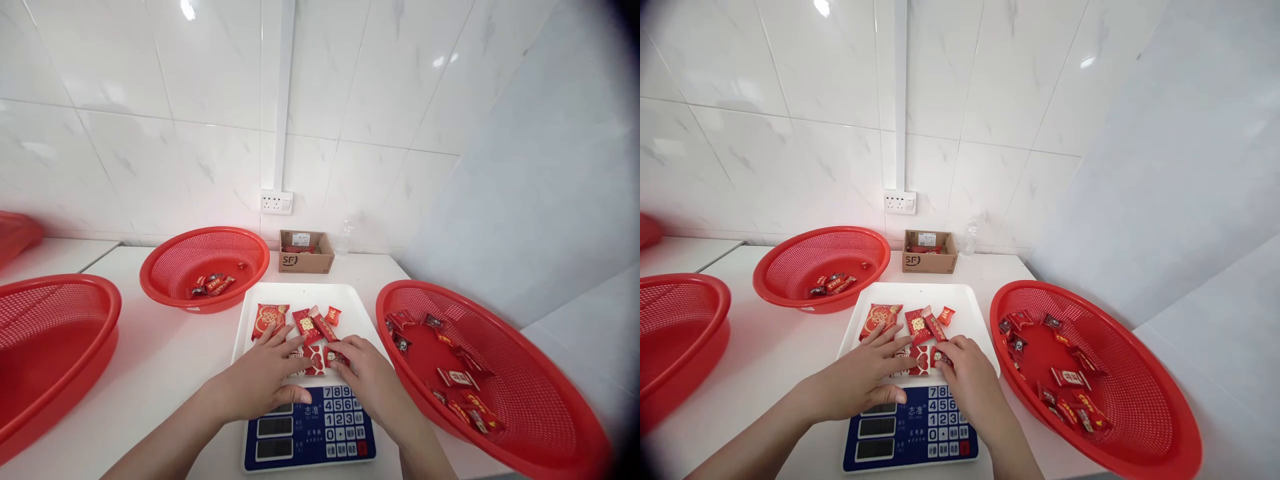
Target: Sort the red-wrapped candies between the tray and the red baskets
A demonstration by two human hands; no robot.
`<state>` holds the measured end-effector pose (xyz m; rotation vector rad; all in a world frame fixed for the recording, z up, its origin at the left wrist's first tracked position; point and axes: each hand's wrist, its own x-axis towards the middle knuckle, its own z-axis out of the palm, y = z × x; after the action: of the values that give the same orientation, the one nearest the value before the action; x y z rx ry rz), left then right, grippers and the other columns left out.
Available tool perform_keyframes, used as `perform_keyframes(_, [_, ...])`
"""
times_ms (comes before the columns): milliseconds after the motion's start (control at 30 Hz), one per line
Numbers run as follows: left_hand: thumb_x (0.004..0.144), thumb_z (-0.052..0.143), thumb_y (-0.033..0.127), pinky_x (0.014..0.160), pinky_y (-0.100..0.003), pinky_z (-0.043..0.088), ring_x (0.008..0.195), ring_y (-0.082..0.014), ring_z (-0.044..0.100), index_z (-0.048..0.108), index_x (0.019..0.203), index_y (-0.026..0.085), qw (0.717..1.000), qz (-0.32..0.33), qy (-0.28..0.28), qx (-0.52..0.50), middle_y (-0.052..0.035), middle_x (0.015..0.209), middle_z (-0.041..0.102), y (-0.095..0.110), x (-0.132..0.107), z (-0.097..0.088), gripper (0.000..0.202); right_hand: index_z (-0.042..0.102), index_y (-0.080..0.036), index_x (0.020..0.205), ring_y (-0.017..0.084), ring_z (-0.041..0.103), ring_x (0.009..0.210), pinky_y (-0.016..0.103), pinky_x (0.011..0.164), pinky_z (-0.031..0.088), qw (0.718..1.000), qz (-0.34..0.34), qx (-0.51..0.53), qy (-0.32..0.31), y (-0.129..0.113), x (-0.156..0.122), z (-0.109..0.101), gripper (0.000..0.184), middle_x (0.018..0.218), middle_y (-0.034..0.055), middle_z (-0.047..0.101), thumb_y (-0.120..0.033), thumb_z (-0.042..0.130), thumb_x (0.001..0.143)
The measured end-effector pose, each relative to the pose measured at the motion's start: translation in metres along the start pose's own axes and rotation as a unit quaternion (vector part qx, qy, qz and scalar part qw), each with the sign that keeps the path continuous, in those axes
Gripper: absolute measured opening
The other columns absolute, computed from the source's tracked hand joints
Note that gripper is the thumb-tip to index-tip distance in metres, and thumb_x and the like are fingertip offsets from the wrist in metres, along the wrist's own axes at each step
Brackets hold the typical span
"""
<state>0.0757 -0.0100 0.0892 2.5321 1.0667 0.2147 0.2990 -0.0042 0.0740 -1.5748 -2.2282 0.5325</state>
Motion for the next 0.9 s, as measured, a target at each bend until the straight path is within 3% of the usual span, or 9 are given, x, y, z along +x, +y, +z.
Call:
perform_keyframes(133, [0.085, 0.038, 0.060, 0.107, -0.060, 0.021, 0.137, -0.0365, 0.023, 0.047, 0.132, 0.032, 1.000, -0.008, -0.004, 0.021, -0.0097, 0.146, 0.038, -0.008, 0.006, 0.003, 0.056, 0.064, -0.021, 0.111, 0.021, 0.059, 0.099, 0.033, 0.085, 0.045, 1.000, 0.004, 0.002, 0.015, -0.002, 0.015, 0.010, 0.029, 0.106, 0.0074, 0.062, -0.020, 0.047, 0.087])
perform_keyframes(300, [0.088, 0.039, 0.054, 0.110, -0.054, 0.021, 0.135, -0.0291, 0.031, 0.050, 0.129, 0.032, 0.999, 0.017, 0.025, 0.028, -0.0066, 0.141, 0.045, -0.016, 0.016, -0.004, 0.048, 0.064, -0.021, 0.112, 0.024, 0.057, 0.104, 0.035, 0.087, 0.045, 0.998, -0.018, -0.039, 0.038, -0.009, 0.029, 0.016, 0.028, 0.110, 0.0086, 0.063, -0.022, 0.048, 0.088])
perform_keyframes(400, [0.088, 0.038, 0.055, 0.110, -0.052, 0.023, 0.138, -0.0283, 0.025, 0.046, 0.132, 0.032, 0.999, 0.008, 0.040, 0.016, -0.0067, 0.144, 0.042, -0.019, 0.015, -0.007, 0.050, 0.062, -0.021, 0.115, 0.024, 0.056, 0.107, 0.037, 0.089, 0.046, 0.997, -0.023, -0.043, 0.059, -0.008, 0.032, 0.013, 0.031, 0.112, 0.0087, 0.063, -0.027, 0.047, 0.089])
perform_keyframes(500, [0.085, 0.041, 0.059, 0.109, -0.053, 0.022, 0.140, -0.0297, 0.017, 0.041, 0.135, 0.030, 0.998, -0.022, 0.052, 0.023, -0.0095, 0.148, 0.033, -0.024, 0.011, -0.006, 0.057, 0.057, -0.016, 0.124, 0.027, 0.047, 0.120, 0.041, 0.100, 0.038, 0.995, -0.014, -0.062, 0.079, 0.000, 0.037, 0.009, 0.038, 0.127, 0.0120, 0.055, -0.029, 0.047, 0.089])
perform_keyframes(633, [0.080, 0.052, 0.059, 0.110, -0.055, 0.016, 0.140, -0.0324, 0.009, 0.036, 0.138, 0.027, 0.995, -0.066, 0.055, 0.047, -0.0116, 0.153, 0.018, -0.032, 0.013, -0.002, 0.068, 0.046, -0.015, 0.135, 0.030, 0.026, 0.136, 0.046, 0.109, 0.026, 0.998, 0.002, -0.061, 0.026, 0.010, 0.047, 0.008, 0.051, 0.146, 0.0138, 0.034, -0.035, 0.047, 0.089])
perform_keyframes(700, [0.080, 0.055, 0.054, 0.110, -0.055, 0.015, 0.140, -0.0314, 0.009, 0.035, 0.139, 0.027, 0.995, -0.071, 0.051, 0.048, -0.0114, 0.153, 0.017, -0.034, 0.017, -0.002, 0.068, 0.043, -0.015, 0.137, 0.029, 0.020, 0.138, 0.046, 0.110, 0.023, 0.999, 0.000, -0.032, -0.005, 0.011, 0.049, 0.010, 0.054, 0.149, 0.0126, 0.029, -0.040, 0.044, 0.090])
perform_keyframes(900, [0.079, 0.059, 0.050, 0.112, -0.050, 0.017, 0.140, -0.0276, 0.016, 0.033, 0.140, 0.022, 0.998, -0.047, 0.040, 0.012, -0.0128, 0.149, 0.029, -0.037, 0.024, -0.006, 0.072, 0.052, -0.018, 0.129, 0.024, 0.030, 0.135, 0.042, 0.109, 0.029, 0.996, -0.047, 0.054, -0.047, 0.005, 0.044, 0.009, 0.050, 0.147, 0.0099, 0.034, -0.047, 0.040, 0.091])
